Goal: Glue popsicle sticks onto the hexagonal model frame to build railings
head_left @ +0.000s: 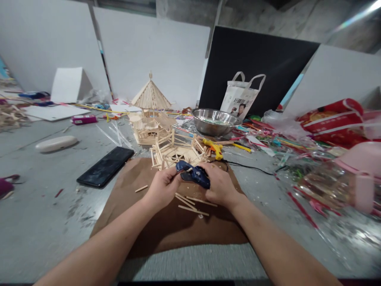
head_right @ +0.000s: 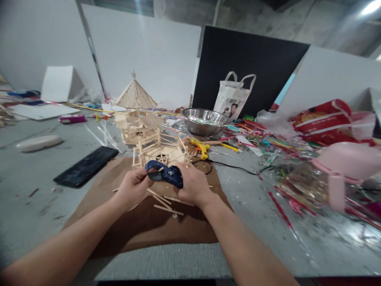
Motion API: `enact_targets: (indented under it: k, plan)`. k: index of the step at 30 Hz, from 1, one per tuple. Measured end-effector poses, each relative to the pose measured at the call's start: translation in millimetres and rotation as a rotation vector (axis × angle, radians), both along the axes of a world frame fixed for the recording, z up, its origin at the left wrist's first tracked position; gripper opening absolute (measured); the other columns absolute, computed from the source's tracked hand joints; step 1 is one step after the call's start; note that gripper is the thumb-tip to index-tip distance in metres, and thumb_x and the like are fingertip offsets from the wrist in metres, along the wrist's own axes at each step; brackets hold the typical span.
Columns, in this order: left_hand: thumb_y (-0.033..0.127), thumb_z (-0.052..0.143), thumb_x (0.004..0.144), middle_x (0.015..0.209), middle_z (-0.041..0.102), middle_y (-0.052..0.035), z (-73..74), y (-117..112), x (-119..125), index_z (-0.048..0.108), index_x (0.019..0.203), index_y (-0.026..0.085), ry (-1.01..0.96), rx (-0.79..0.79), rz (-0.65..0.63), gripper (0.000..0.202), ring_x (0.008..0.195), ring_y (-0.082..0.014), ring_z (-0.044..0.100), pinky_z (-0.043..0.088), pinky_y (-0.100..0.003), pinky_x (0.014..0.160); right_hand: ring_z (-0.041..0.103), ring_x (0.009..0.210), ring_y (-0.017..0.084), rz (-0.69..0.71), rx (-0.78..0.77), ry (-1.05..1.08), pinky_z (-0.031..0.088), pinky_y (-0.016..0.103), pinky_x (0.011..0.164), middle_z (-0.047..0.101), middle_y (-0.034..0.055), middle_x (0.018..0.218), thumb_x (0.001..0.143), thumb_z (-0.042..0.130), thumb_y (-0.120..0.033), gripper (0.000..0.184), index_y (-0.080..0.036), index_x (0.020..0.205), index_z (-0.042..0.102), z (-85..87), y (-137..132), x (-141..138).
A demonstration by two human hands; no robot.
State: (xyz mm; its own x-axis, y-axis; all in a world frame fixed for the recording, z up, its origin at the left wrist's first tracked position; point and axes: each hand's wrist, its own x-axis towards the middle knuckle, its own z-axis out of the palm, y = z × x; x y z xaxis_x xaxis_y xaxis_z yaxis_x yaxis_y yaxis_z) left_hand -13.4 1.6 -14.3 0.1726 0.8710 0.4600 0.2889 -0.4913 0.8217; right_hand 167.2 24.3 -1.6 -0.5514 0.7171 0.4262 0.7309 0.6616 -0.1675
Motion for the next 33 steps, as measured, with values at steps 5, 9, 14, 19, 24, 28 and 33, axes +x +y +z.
enact_targets:
  k: [5, 9, 14, 19, 24, 28, 33]
  plan:
    - [0.024, 0.04, 0.079, 0.06, 0.049, 0.0016, -3.1, 2.2, -1.9, 0.059, 0.072, 0.011, 0.028, -0.02, 0.001, 0.024, 0.059, -0.0087, 0.044, 0.035, -0.017, 0.055, 0.05, 0.095, 0.024, -0.035, -0.041, -0.018, 0.041, 0.037, 0.08, 0.056, 0.0118, 0.103, 0.056, 0.047, -0.017, 0.051, -0.013, 0.107, 0.044, 0.5, 0.0, -0.7]
    - [0.027, 0.04, 0.079, 0.054, 0.042, 0.0032, -2.2, 2.1, -2.7, 0.054, 0.064, 0.011, 0.047, -0.021, 0.011, 0.026, 0.053, -0.0066, 0.037, 0.031, -0.016, 0.05, 0.052, 0.093, 0.024, -0.05, -0.082, -0.036, 0.042, 0.037, 0.078, 0.057, 0.0113, 0.101, 0.056, 0.047, -0.017, 0.05, -0.013, 0.106, 0.045, 2.3, -1.9, -1.6]
    - [0.03, 0.039, 0.08, 0.052, 0.041, 0.0034, -1.5, 2.8, -2.0, 0.052, 0.061, 0.012, 0.042, -0.005, 0.014, 0.029, 0.051, -0.0065, 0.036, 0.031, -0.016, 0.049, 0.054, 0.09, 0.024, -0.077, -0.108, -0.047, 0.042, 0.036, 0.077, 0.058, 0.011, 0.099, 0.057, 0.047, -0.018, 0.048, -0.013, 0.104, 0.046, 4.2, -4.9, -2.9]
    - [0.031, 0.04, 0.079, 0.059, 0.052, 0.0006, -1.6, 3.5, -0.6, 0.056, 0.069, 0.012, 0.084, 0.032, 0.038, 0.027, 0.058, -0.0103, 0.047, 0.038, -0.018, 0.057, 0.055, 0.087, 0.025, -0.125, -0.132, -0.038, 0.042, 0.036, 0.075, 0.059, 0.0118, 0.097, 0.058, 0.048, -0.02, 0.047, -0.011, 0.105, 0.046, 5.3, -7.1, -8.0]
    - [0.029, 0.04, 0.079, 0.059, 0.055, 0.0, -0.7, 1.6, 1.2, 0.059, 0.072, 0.013, 0.134, 0.048, 0.111, 0.026, 0.063, -0.0128, 0.051, 0.039, -0.019, 0.06, 0.056, 0.084, 0.024, -0.134, -0.144, -0.031, 0.042, 0.035, 0.073, 0.059, 0.011, 0.096, 0.06, 0.049, -0.02, 0.045, -0.012, 0.104, 0.046, 3.7, -7.3, -10.1]
    - [0.028, 0.04, 0.079, 0.059, 0.056, -0.0002, -0.1, 0.0, 0.7, 0.059, 0.071, 0.013, 0.144, 0.038, 0.118, 0.026, 0.063, -0.0135, 0.052, 0.04, -0.02, 0.059, 0.055, 0.084, 0.023, -0.113, -0.147, -0.017, 0.041, 0.034, 0.072, 0.059, 0.009, 0.095, 0.06, 0.049, -0.02, 0.043, -0.015, 0.102, 0.047, 1.7, -5.6, -9.5]
    - [0.029, 0.041, 0.079, 0.067, 0.06, -0.0019, 1.6, 0.4, -1.0, 0.061, 0.077, 0.012, 0.097, -0.009, 0.005, 0.027, 0.067, -0.0142, 0.054, 0.041, -0.021, 0.062, 0.054, 0.088, 0.022, -0.054, -0.158, 0.008, 0.04, 0.033, 0.076, 0.057, 0.0095, 0.099, 0.058, 0.049, -0.017, 0.046, -0.014, 0.104, 0.045, 0.2, -3.9, -7.5]
